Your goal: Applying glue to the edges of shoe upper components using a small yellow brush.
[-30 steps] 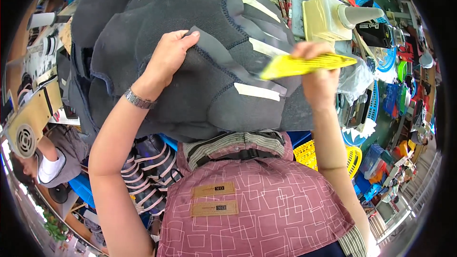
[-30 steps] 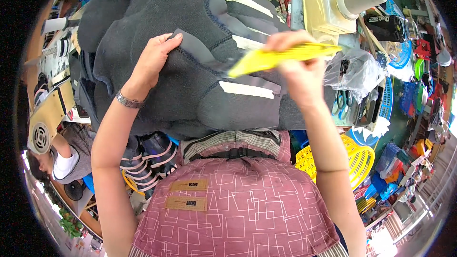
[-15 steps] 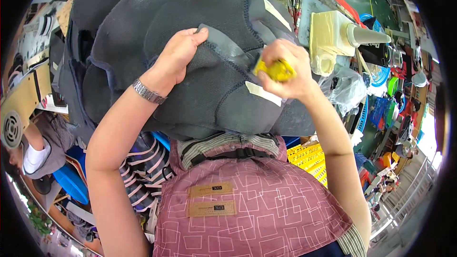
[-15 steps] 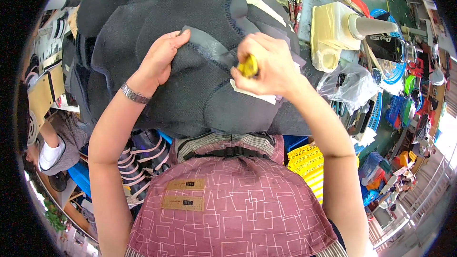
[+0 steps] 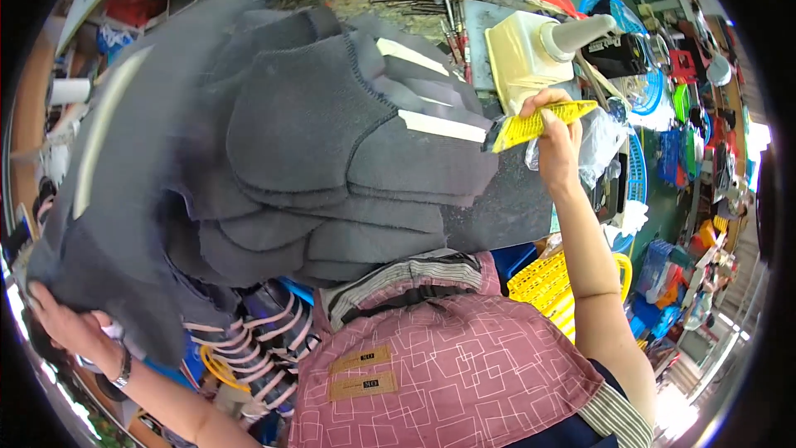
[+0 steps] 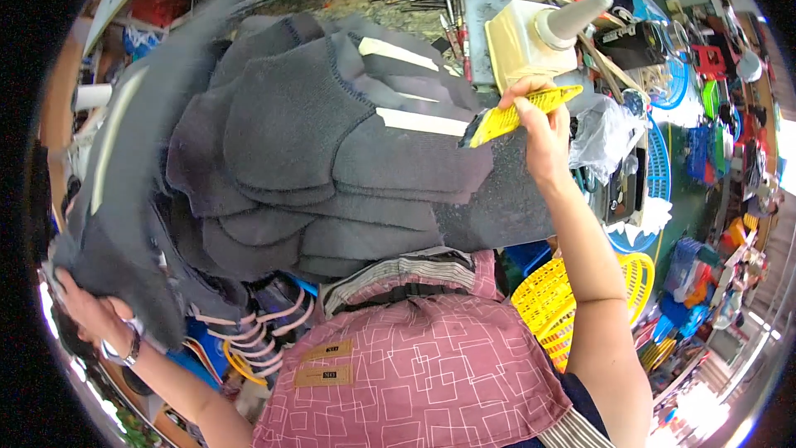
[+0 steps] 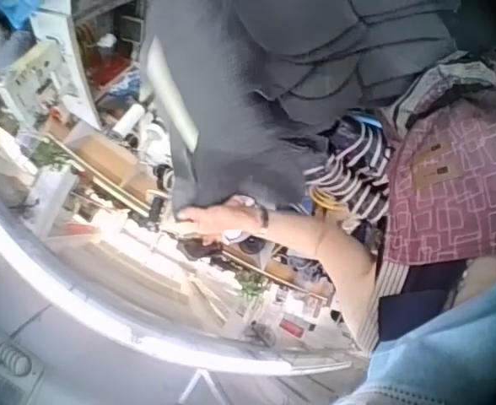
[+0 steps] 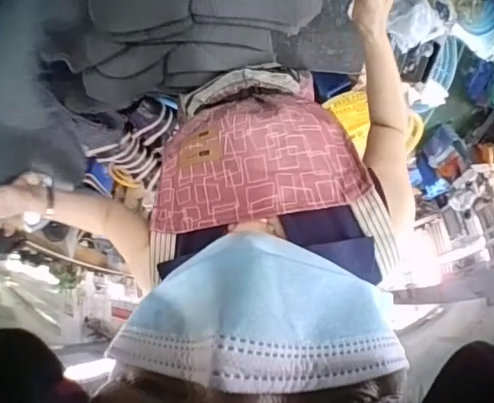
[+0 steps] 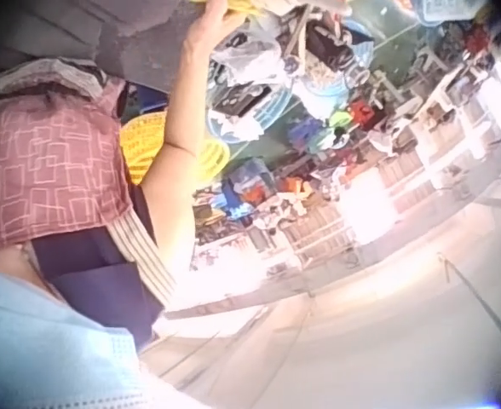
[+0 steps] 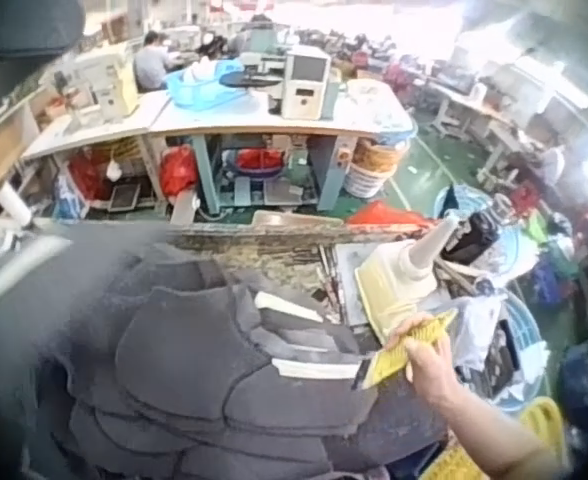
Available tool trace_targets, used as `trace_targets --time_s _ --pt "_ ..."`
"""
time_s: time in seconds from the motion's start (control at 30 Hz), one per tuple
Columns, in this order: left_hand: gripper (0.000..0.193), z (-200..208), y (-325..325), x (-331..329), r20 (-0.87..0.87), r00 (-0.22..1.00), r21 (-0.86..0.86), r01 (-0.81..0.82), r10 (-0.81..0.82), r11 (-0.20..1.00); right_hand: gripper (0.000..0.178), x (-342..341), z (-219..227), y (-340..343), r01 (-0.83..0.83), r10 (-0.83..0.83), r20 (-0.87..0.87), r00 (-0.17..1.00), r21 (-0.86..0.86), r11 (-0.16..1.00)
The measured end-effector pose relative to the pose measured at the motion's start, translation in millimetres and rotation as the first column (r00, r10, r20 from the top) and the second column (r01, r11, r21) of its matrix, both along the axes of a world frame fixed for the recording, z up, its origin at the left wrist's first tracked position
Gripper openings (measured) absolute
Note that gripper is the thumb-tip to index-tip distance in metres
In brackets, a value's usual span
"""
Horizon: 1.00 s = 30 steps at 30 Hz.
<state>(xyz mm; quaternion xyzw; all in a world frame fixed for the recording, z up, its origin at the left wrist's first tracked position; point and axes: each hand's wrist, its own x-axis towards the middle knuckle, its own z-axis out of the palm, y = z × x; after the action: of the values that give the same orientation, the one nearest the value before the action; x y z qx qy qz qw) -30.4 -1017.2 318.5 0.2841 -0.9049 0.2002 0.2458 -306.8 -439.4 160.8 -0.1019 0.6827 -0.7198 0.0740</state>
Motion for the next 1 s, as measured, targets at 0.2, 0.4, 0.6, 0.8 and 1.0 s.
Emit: trace_targets --time_s 0.2,0.4,0.6,0.8,1.0 --pt "0.043 -91 -183 109 0.134 0.991 -0.148 0.041 -0.021 0.988 0.021 -8 -24 37 0.244 -0.244 -0.004 0.97 0.073 0.967" --pt "0.057 -62 25 -70 -0.177 0.958 -0.335 0.159 -0.228 0.929 0.017 -5 -46 83 0.43 -0.414 -0.137 0.9 0.43 0.794" --pt "0.024 -116 224 -254 -0.24 0.66 0.717 0.615 -0.712 0.329 0.017 -13 -104 95 0.41 -0.375 -0.17 0.911 0.448 0.794" --pt "0.055 -148 242 -306 0.007 0.652 0.834 0.415 -0.758 0.364 0.019 -7 -117 117 0.595 -0.571 0.377 0.729 0.062 0.801" --pt "0.036 -141 255 -272 -0.125 0.707 0.886 0.396 -0.696 0.243 0.035 -19 -38 32 0.304 -0.016 0.439 0.898 -0.595 0.744"
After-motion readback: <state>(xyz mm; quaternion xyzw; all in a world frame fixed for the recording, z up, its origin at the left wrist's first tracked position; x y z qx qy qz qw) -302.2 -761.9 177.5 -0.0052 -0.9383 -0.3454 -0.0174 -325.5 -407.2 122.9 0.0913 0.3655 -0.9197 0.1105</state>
